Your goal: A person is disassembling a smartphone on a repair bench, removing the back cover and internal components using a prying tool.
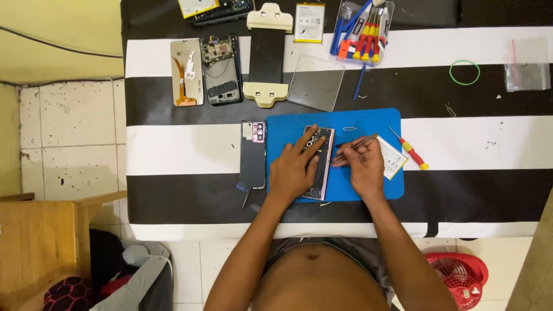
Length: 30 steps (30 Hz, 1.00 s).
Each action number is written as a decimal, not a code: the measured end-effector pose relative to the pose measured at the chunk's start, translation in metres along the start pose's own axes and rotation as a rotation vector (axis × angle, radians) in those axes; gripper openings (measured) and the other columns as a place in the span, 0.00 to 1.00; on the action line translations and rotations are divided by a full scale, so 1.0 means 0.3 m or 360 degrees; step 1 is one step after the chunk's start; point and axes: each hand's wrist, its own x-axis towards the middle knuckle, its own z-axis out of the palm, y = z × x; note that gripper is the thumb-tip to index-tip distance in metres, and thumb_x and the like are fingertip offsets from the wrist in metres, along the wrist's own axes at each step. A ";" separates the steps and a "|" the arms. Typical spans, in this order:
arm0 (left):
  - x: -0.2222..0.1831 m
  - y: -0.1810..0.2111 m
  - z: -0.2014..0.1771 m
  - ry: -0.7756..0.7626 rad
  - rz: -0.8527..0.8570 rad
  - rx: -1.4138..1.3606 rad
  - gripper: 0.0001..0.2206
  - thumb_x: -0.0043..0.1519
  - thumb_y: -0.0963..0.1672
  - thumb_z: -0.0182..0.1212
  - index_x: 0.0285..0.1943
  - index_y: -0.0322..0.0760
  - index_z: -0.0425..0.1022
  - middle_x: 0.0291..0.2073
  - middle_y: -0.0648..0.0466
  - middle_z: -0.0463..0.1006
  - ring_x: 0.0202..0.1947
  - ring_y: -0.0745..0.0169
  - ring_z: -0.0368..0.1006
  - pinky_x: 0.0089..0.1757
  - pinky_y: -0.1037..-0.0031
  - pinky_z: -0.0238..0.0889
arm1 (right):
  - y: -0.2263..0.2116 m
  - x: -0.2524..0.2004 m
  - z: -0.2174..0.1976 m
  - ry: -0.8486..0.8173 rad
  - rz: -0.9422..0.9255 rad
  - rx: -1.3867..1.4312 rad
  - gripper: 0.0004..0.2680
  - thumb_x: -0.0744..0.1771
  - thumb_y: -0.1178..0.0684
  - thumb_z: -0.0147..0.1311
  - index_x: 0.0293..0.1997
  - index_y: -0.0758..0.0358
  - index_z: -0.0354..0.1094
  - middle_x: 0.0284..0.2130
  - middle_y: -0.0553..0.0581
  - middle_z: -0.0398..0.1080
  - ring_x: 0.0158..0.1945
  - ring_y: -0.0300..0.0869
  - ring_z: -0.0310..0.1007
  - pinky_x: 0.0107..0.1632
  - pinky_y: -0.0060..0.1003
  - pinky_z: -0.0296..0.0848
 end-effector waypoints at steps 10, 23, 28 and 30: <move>-0.015 -0.007 0.027 0.0049 -0.0151 -0.0105 0.26 0.64 0.48 0.55 0.74 0.43 0.61 0.74 0.50 0.59 0.60 0.45 0.71 0.38 0.65 0.77 | -0.007 -0.019 -0.006 0.0115 0.0006 0.0021 0.06 0.72 0.64 0.46 0.49 0.70 0.50 0.35 0.70 0.74 0.32 0.53 0.81 0.35 0.44 0.85; 0.034 -0.031 0.050 0.0079 -0.0233 -0.0235 0.18 0.66 0.46 0.54 0.65 0.44 0.68 0.62 0.56 0.69 0.43 0.51 0.77 0.32 0.66 0.75 | -0.019 -0.002 -0.001 0.0163 -0.0083 -0.0011 0.06 0.73 0.60 0.47 0.49 0.65 0.51 0.35 0.68 0.74 0.30 0.49 0.78 0.33 0.40 0.83; 0.147 -0.094 0.115 0.0388 -0.0408 -0.0411 0.10 0.64 0.40 0.51 0.50 0.44 0.77 0.38 0.58 0.77 0.35 0.51 0.81 0.29 0.67 0.74 | -0.013 0.019 0.002 0.0152 -0.0102 0.0011 0.06 0.73 0.60 0.47 0.49 0.64 0.50 0.35 0.67 0.74 0.31 0.48 0.78 0.32 0.38 0.81; 0.173 -0.106 0.129 0.0556 -0.0447 -0.0393 0.11 0.61 0.40 0.52 0.45 0.50 0.77 0.32 0.63 0.78 0.34 0.56 0.80 0.32 0.65 0.75 | -0.020 0.021 0.001 0.0178 -0.0091 -0.0007 0.06 0.73 0.61 0.46 0.49 0.64 0.50 0.35 0.67 0.74 0.30 0.48 0.77 0.33 0.38 0.81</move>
